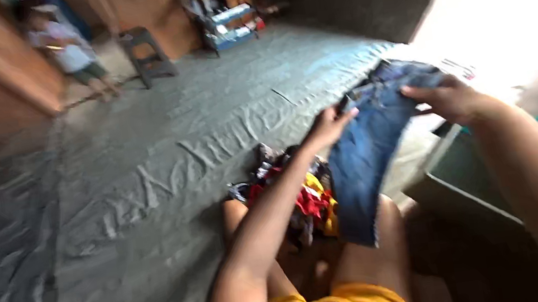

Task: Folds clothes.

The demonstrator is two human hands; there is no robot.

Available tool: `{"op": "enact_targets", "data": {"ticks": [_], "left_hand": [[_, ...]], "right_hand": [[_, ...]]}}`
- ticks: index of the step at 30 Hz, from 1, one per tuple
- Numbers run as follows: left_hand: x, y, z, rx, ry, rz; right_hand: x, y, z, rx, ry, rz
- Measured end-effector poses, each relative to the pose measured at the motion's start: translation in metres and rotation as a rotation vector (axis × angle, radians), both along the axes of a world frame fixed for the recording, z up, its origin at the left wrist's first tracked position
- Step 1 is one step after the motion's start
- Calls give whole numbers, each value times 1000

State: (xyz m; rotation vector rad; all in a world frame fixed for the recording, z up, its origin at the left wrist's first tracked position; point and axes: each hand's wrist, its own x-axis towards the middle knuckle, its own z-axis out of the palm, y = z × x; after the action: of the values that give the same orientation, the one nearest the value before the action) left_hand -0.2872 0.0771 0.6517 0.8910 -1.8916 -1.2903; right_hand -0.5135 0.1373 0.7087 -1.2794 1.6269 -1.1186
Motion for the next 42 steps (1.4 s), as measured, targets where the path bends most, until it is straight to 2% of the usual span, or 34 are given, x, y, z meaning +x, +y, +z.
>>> {"op": "enact_targets", "data": {"ticks": [2, 4, 6, 7, 9, 12, 15, 17, 20, 23, 25, 27, 31, 35, 37, 39, 42], "left_hand": [[-18, -4, -5, -102, 40, -26], [-26, 6, 1, -302, 152, -57], [-24, 32, 6, -468, 241, -122], [-21, 50, 5, -509, 239, -153], [-17, 88, -17, -510, 227, -243], [-17, 145, -94, -428, 253, -387], [-9, 208, -173, -300, 213, -492], [1, 242, -212, -183, 175, -613], [9, 261, -243, -30, 122, -842], [5, 255, -241, -101, -1, -842], [-3, 249, -242, -232, -116, -773], [-13, 247, -248, -258, -194, -746], [-31, 253, -259, -84, -191, -836], [-29, 251, -262, 102, -44, -806], [-26, 245, -246, 270, -97, -720], [-24, 243, -242, 435, -129, -602], [-20, 227, -222, 967, -287, -462]], "right_hand": [[-16, 6, -5, -53, -77, -18], [-33, 35, 1, -226, -85, 41], [-47, 80, 2, -403, 48, 137], [-54, 107, 0, -442, 186, 198], [-61, 156, -12, -457, 343, 321], [-64, 221, -80, -267, 158, 360], [-47, 292, -162, -23, -8, 224], [-31, 339, -203, 102, -97, 145], [-15, 385, -237, 185, -183, 97], [-18, 401, -239, 190, -266, 61], [-30, 402, -226, 193, -289, 70], [-46, 403, -211, 215, -269, 132], [-71, 383, -182, 183, -132, 236], [-73, 298, -170, 7, -117, 202], [-64, 237, -178, -8, -130, 147], [-43, 174, -193, 94, -172, 50], [-15, 99, -240, 412, -159, -2]]}}
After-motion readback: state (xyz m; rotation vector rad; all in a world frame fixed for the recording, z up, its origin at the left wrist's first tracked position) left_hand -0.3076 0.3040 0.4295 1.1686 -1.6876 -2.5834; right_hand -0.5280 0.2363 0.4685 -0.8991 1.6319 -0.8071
